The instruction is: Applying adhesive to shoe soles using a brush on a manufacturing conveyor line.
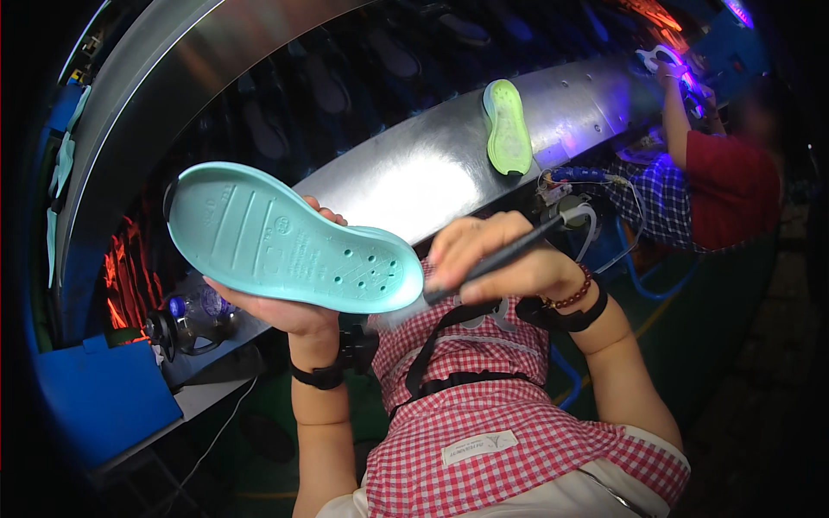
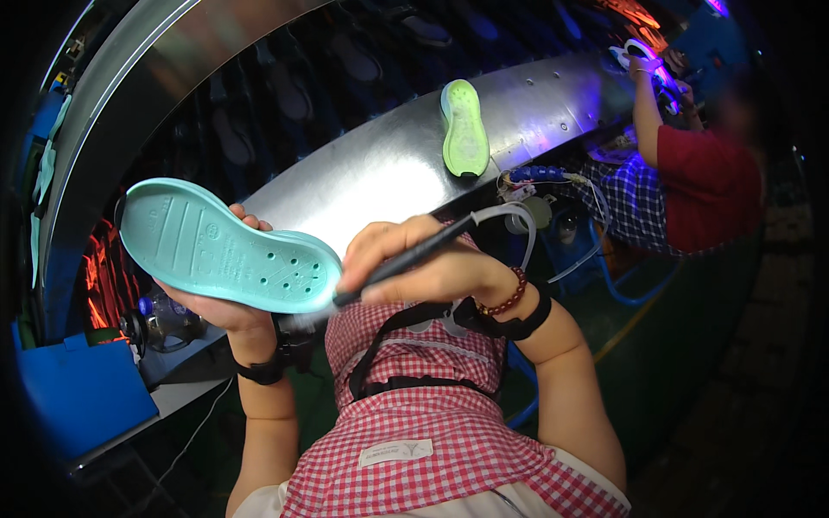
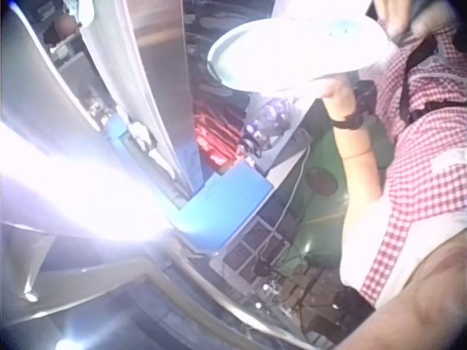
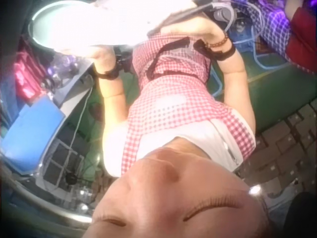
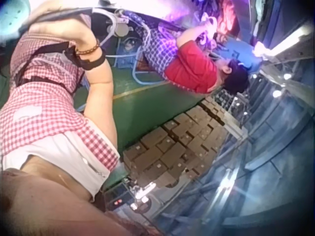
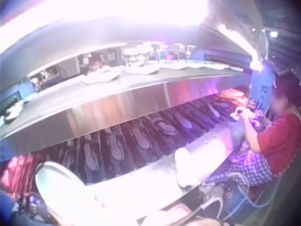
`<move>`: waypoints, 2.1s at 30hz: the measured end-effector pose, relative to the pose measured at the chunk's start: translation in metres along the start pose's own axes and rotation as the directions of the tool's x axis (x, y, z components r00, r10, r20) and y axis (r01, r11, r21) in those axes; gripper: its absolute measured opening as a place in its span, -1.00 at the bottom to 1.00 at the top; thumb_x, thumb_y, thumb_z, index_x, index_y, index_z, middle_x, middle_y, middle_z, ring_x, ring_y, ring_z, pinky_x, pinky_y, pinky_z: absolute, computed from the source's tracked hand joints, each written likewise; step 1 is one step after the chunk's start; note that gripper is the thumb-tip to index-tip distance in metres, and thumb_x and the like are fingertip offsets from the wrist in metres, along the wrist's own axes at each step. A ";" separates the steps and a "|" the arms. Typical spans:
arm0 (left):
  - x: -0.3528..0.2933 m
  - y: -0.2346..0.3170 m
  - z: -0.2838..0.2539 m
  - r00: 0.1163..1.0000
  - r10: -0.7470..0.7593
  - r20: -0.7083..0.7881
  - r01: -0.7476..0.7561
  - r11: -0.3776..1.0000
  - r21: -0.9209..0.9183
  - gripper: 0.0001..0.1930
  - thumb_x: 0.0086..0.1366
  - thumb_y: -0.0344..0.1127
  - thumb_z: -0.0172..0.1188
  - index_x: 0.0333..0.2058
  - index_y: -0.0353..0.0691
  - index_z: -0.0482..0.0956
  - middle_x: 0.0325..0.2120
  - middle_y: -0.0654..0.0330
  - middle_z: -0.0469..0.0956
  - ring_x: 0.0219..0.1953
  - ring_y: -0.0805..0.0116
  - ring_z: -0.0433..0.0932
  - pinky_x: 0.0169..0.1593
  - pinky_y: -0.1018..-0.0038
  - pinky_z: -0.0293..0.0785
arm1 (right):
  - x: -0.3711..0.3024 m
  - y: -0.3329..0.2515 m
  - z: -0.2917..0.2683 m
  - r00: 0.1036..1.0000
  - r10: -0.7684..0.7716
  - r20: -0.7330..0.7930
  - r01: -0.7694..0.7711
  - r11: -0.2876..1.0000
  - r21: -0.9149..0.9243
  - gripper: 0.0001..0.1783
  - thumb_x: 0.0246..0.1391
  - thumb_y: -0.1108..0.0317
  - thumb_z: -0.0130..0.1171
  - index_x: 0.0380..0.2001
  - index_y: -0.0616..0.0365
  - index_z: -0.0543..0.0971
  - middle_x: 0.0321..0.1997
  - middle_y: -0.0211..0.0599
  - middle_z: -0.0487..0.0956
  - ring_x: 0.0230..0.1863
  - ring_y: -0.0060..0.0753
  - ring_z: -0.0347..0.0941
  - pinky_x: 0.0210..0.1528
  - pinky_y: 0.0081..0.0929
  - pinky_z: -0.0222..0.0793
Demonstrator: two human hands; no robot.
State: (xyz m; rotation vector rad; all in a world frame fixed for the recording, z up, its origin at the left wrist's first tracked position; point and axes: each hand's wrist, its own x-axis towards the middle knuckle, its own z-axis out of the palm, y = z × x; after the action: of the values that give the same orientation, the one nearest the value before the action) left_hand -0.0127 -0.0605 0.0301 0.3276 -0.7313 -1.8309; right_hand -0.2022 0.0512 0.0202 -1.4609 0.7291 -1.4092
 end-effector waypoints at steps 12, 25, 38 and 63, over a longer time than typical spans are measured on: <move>-0.034 -0.019 -0.041 0.928 -0.361 0.097 0.357 0.932 0.052 -0.27 0.21 0.22 -0.28 0.12 -0.33 0.11 -0.06 -0.26 0.29 -0.12 -0.07 0.42 -0.11 0.11 0.41 | -0.001 -0.010 0.029 0.992 0.118 -0.051 -0.123 0.987 -0.106 -0.75 -0.22 0.55 0.25 -0.35 0.27 0.57 -0.35 -0.20 0.58 -0.31 -0.45 0.52 -0.23 -0.57 0.43; -0.014 0.010 -0.016 0.569 -0.795 0.209 0.738 0.607 0.296 -0.37 0.13 -0.13 -0.05 0.10 -0.45 0.16 -0.06 -0.09 0.37 -0.06 0.23 0.42 0.01 0.43 0.31 | 0.005 -0.032 -0.001 0.942 0.073 0.328 0.003 0.974 -0.227 -0.82 -0.14 0.53 0.20 -0.37 0.27 0.58 -0.28 -0.10 0.58 -0.24 -0.23 0.54 -0.20 -0.48 0.46; -0.024 0.037 -0.012 0.654 -0.753 -0.073 0.709 0.576 0.407 -0.38 0.12 -0.04 -0.06 0.02 -0.46 0.30 -0.11 -0.08 0.42 -0.15 0.21 0.47 -0.07 0.44 0.36 | -0.006 -0.035 -0.019 0.945 0.077 0.318 0.046 0.932 -0.361 -0.82 -0.12 0.51 0.14 -0.36 0.26 0.59 -0.26 -0.06 0.57 -0.24 -0.22 0.55 -0.21 -0.48 0.47; -0.030 -0.042 -0.039 0.881 -0.471 -0.055 0.434 0.848 -0.305 -0.03 0.03 0.53 -0.56 0.06 -0.28 0.18 -0.11 -0.06 0.38 -0.07 -0.03 0.37 0.03 0.08 0.28 | 0.005 0.019 0.026 0.977 -0.010 -0.213 -0.089 0.889 -0.450 -0.79 -0.21 0.52 0.23 -0.38 0.25 0.57 -0.48 -0.23 0.54 -0.48 -0.48 0.47 -0.44 -0.59 0.37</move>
State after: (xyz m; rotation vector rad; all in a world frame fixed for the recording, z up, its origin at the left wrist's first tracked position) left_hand -0.0116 -0.0356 -0.0294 0.4514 -0.3012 -2.3070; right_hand -0.1721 0.0450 0.0080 -1.6513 1.2895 -1.4333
